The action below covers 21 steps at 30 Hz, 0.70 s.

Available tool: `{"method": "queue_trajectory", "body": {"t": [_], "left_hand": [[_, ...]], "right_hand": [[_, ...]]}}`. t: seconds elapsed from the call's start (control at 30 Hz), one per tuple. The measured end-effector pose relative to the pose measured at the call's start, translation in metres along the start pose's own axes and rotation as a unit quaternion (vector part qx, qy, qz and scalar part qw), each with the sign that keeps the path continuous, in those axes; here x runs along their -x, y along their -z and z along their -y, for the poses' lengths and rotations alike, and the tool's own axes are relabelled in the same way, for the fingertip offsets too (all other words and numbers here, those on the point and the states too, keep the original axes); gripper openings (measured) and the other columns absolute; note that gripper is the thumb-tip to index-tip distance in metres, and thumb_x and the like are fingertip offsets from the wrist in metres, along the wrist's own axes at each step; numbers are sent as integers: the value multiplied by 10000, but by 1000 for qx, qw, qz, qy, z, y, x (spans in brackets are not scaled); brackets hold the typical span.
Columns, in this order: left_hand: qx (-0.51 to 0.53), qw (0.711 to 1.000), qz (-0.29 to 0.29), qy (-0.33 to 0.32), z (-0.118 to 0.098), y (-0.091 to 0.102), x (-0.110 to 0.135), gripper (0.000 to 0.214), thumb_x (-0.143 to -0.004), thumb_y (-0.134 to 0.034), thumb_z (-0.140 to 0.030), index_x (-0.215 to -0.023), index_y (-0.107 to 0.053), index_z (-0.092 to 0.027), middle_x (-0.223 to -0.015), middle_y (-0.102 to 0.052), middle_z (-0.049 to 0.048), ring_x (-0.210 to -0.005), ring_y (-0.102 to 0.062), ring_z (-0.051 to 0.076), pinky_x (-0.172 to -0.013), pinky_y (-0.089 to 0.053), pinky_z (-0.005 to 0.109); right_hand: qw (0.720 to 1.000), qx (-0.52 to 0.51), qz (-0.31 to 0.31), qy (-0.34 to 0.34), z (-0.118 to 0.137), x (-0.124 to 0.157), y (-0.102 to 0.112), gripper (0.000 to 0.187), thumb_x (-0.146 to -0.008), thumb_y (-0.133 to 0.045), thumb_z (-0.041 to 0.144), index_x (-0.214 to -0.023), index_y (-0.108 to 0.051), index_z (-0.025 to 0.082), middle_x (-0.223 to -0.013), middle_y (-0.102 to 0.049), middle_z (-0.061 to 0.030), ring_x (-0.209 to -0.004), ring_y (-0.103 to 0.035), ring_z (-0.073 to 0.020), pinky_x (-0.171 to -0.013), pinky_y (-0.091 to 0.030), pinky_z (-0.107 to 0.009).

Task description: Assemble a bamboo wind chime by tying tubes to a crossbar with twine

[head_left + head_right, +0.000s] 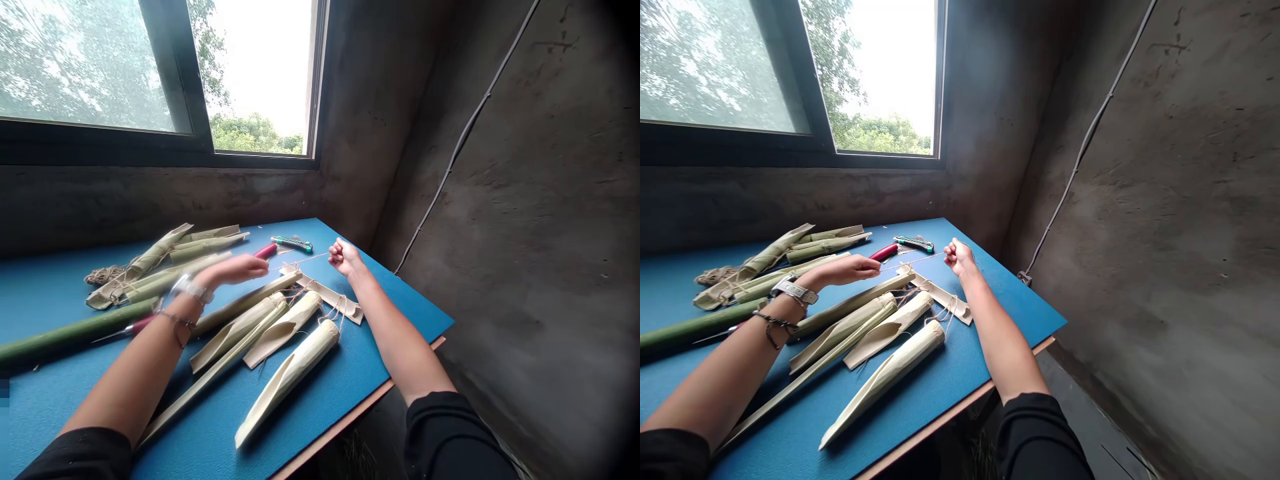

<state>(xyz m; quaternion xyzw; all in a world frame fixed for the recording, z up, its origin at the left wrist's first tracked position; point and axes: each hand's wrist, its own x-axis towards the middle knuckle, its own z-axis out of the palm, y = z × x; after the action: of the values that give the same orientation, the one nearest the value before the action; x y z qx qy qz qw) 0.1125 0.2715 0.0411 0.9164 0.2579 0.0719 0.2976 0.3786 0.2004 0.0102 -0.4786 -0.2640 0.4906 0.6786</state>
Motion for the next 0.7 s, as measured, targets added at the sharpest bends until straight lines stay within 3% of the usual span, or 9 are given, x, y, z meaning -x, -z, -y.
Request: {"method": "queue_trajectory", "body": {"t": [0.2,0.33,0.5,0.6,0.7], "left_hand": [[31,998,-61,10,11,1,-2,253,-760,-579,-333,-581,-552,-156,-541,-470,-8,-481,-369,90,-501,-259,223],[63,992,-111,9,13,6,-2,341,-788,-505,-474,-745,-615,-154,-608,-528,21,-523,-439,118,-496,-310,231],[38,987,-158,-15,-2,6,-6,413,-794,-477,-526,-799,-635,-145,-629,-538,15,-528,-428,102,-493,-305,215],[27,985,-162,-46,-14,-3,-10,369,-823,-447,-464,-825,-635,-148,-614,-520,4,-524,-418,101,-495,-309,216],[40,983,-166,-72,-27,-13,-12,292,-842,-415,-361,-762,-598,-148,-599,-500,4,-531,-414,111,-515,-334,234]], "right_hand": [[998,0,12,59,3,5,-7,416,-876,-433,393,-555,-280,177,-477,-357,74,-363,-218,-28,-462,-358,-162],[994,-2,79,77,7,17,-21,374,-855,-477,412,-584,-371,177,-541,-436,54,-404,-305,-40,-515,-405,-185],[985,-4,136,107,13,37,-41,237,-851,-483,344,-699,-514,164,-641,-539,19,-541,-478,-61,-595,-436,-189],[969,46,177,163,11,48,-51,156,-816,-531,309,-829,-557,155,-685,-586,13,-614,-531,-67,-627,-440,-184],[946,115,234,194,8,54,-62,199,-802,-548,318,-914,-536,154,-688,-607,18,-598,-535,-67,-635,-446,-194]]}}
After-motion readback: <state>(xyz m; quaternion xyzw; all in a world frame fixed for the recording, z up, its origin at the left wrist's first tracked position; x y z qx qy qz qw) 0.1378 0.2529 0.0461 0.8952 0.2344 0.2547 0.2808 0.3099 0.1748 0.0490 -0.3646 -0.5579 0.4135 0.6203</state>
